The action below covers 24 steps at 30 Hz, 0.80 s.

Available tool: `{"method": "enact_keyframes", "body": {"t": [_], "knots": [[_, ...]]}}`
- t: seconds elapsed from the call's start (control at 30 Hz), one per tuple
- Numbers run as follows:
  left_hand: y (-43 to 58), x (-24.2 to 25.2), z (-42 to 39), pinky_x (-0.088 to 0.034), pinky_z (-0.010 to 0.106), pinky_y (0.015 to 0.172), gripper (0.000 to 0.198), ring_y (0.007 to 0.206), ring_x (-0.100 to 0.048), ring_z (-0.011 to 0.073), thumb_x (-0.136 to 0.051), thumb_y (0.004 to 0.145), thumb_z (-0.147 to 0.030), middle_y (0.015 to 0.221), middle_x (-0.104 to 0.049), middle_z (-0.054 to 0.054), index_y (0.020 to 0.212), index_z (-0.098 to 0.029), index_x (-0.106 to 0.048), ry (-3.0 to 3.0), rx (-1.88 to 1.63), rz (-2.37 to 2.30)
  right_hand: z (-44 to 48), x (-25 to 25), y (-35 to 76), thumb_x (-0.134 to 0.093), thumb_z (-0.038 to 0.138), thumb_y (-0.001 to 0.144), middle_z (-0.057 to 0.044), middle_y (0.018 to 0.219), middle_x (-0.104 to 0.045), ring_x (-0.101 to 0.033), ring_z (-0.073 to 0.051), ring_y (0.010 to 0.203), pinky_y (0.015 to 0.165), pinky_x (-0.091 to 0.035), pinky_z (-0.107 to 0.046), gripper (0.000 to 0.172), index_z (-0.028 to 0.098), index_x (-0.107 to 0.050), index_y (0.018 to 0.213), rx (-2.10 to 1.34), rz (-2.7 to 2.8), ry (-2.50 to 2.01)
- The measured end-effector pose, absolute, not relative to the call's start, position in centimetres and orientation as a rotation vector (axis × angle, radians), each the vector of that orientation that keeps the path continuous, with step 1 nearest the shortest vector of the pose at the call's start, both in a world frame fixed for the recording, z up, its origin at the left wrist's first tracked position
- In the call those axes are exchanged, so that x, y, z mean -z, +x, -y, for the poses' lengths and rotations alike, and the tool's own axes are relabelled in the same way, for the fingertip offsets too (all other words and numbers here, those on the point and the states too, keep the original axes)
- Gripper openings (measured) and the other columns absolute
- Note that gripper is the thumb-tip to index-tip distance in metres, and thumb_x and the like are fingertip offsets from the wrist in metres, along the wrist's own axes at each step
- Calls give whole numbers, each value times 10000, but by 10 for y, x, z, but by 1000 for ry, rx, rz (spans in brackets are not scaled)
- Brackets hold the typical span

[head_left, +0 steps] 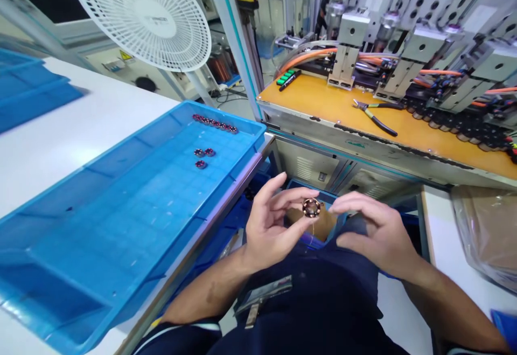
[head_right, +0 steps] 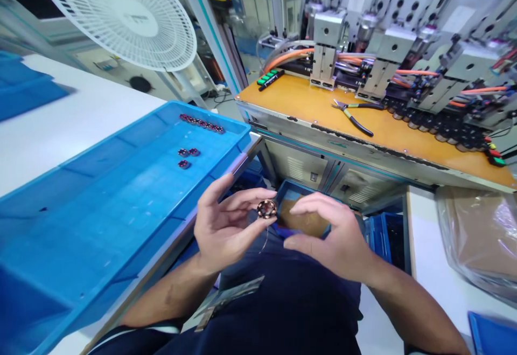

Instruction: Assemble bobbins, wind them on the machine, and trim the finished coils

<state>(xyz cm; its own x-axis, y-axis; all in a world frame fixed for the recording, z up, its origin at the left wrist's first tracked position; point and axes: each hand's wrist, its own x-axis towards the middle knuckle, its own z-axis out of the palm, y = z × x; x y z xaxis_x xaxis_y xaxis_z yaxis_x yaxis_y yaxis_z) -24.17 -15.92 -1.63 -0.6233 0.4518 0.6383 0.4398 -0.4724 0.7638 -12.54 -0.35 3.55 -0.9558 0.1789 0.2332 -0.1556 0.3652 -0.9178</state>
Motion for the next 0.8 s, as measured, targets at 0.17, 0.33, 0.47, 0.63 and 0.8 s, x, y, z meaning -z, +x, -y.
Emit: {"method": "enact_keyframes", "body": {"t": [0.17,0.33,0.47,0.63,0.8], "knots": [[-235,15,151,-616,233,804,881,919,-727,134,-745,753,5,1122,-709,71,1478,-297,-345,1454,-2315,-1564,18,-24,-136,-764,386,796,7,755,-568,-538,-131,694,637,-465,-266,277,210,-553,762,-1986,1980,-286],[-234,16,152,-620,245,784,881,911,-727,143,-741,768,-13,1097,-702,65,1477,-324,-320,1317,-2287,-1542,31,6,-128,-611,367,923,17,752,-561,-540,-119,671,673,-462,-277,223,209,-520,794,-2188,1665,-365],[-236,19,154,-622,260,805,879,943,-724,157,-728,780,-14,1121,-702,83,1488,-317,-303,1348,-2249,-1558,25,0,-125,-705,359,848,13,811,-561,-546,-129,728,702,-474,-278,213,230,-540,892,-2089,1768,-363],[-231,17,152,-611,290,878,884,1010,-713,164,-696,785,32,1162,-701,90,1497,-313,-303,1484,-2176,-1522,22,-18,-131,-717,337,839,7,804,-544,-535,-123,739,669,-461,-253,214,216,-547,791,-2083,1847,-308],[-232,14,153,-636,295,806,709,933,-743,175,-690,837,-51,1154,-712,86,1426,-331,-410,1180,-2160,-1339,29,3,-125,-625,385,918,9,772,-566,-543,-129,748,726,-460,-276,234,206,-548,788,-2254,1574,-459]]}}
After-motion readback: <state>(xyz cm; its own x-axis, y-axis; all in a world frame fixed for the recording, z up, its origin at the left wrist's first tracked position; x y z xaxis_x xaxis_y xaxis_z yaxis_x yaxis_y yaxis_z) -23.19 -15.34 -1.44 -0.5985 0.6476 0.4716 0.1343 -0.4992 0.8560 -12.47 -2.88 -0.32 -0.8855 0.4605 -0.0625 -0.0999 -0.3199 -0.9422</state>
